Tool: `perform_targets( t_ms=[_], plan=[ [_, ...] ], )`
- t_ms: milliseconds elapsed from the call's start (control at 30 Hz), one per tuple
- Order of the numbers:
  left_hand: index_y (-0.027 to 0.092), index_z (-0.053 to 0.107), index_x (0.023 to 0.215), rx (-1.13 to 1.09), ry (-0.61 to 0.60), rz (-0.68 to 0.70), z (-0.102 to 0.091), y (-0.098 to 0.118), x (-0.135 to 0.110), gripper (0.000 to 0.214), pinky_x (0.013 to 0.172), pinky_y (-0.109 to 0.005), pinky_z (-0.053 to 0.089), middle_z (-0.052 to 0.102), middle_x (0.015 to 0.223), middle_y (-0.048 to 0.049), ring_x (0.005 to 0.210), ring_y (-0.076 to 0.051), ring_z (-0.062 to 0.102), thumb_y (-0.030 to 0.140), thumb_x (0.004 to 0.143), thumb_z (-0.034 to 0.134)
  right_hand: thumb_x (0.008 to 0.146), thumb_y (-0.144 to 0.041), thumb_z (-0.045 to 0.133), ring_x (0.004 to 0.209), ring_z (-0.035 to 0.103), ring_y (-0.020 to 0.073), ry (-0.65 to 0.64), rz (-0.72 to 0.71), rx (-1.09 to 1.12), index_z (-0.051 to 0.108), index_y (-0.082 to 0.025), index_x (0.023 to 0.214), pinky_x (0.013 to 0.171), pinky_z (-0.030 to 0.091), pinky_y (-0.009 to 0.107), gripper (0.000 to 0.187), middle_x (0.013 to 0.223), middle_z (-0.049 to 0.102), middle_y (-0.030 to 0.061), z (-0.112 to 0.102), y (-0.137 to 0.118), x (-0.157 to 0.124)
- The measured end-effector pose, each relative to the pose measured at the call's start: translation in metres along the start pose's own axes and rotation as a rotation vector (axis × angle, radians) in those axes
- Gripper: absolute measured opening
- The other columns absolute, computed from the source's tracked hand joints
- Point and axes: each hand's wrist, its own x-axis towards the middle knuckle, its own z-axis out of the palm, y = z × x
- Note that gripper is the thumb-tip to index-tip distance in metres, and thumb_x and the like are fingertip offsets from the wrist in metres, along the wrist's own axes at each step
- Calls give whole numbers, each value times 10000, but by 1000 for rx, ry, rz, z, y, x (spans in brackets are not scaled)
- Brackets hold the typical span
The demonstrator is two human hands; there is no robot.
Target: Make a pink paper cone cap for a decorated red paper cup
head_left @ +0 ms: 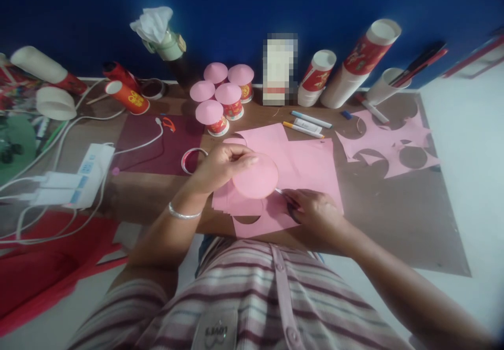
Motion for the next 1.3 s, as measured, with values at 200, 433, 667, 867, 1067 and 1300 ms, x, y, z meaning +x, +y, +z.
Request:
perform_targets(
  t_ms=[200, 433, 667, 867, 1067, 1300],
  plan=[
    [152, 738, 893, -105, 109, 18, 0, -20, 6, 247, 712, -248, 525, 721, 880, -37, 796, -148, 640, 351, 763, 805, 903, -164, 573, 753, 656, 190, 90, -125, -245, 676, -145, 1174, 552, 384, 294, 291, 864, 737, 71, -8, 8, 4],
    [167, 702, 1091, -169, 177, 22, 1, -29, 7, 426, 801, -276, 578, 755, 1038, -81, 935, -191, 702, 299, 710, 842, 920, -208, 561, 865, 663, 215, 146, 29, -301, 663, -157, 1163, 556, 368, 303, 269, 997, 743, 93, -12, 16, 12],
    [170, 673, 1057, -192, 217, 27, 2, -29, 6, 421, 773, -256, 565, 740, 1008, -66, 893, -167, 690, 287, 690, 842, 896, -247, 593, 939, 655, 241, 113, 116, -316, 678, -184, 1153, 607, 371, 292, 278, 1027, 743, 102, -5, 12, 21],
    [164, 680, 1019, -201, 264, 47, -4, -31, 6, 378, 802, -267, 564, 748, 972, -62, 899, -171, 688, 283, 694, 832, 876, -218, 606, 789, 668, 185, 40, 136, -240, 706, -216, 1028, 600, 357, 273, 182, 848, 747, 39, -2, 13, 27],
    [175, 690, 889, -180, 397, 51, -11, -30, 3, 260, 703, -238, 526, 715, 826, -16, 764, -139, 641, 291, 701, 825, 887, -157, 571, 842, 689, 199, 67, 11, -257, 687, -194, 1146, 606, 418, 277, 286, 951, 763, 74, -9, 22, 26],
    [195, 673, 864, -242, 463, 61, -10, -34, 7, 248, 614, -221, 466, 663, 778, 11, 684, -109, 580, 328, 712, 818, 900, -135, 559, 920, 674, 211, -58, -233, -147, 616, -160, 1234, 683, 506, 300, 339, 1046, 728, 105, -28, 1, 12]
  ],
)
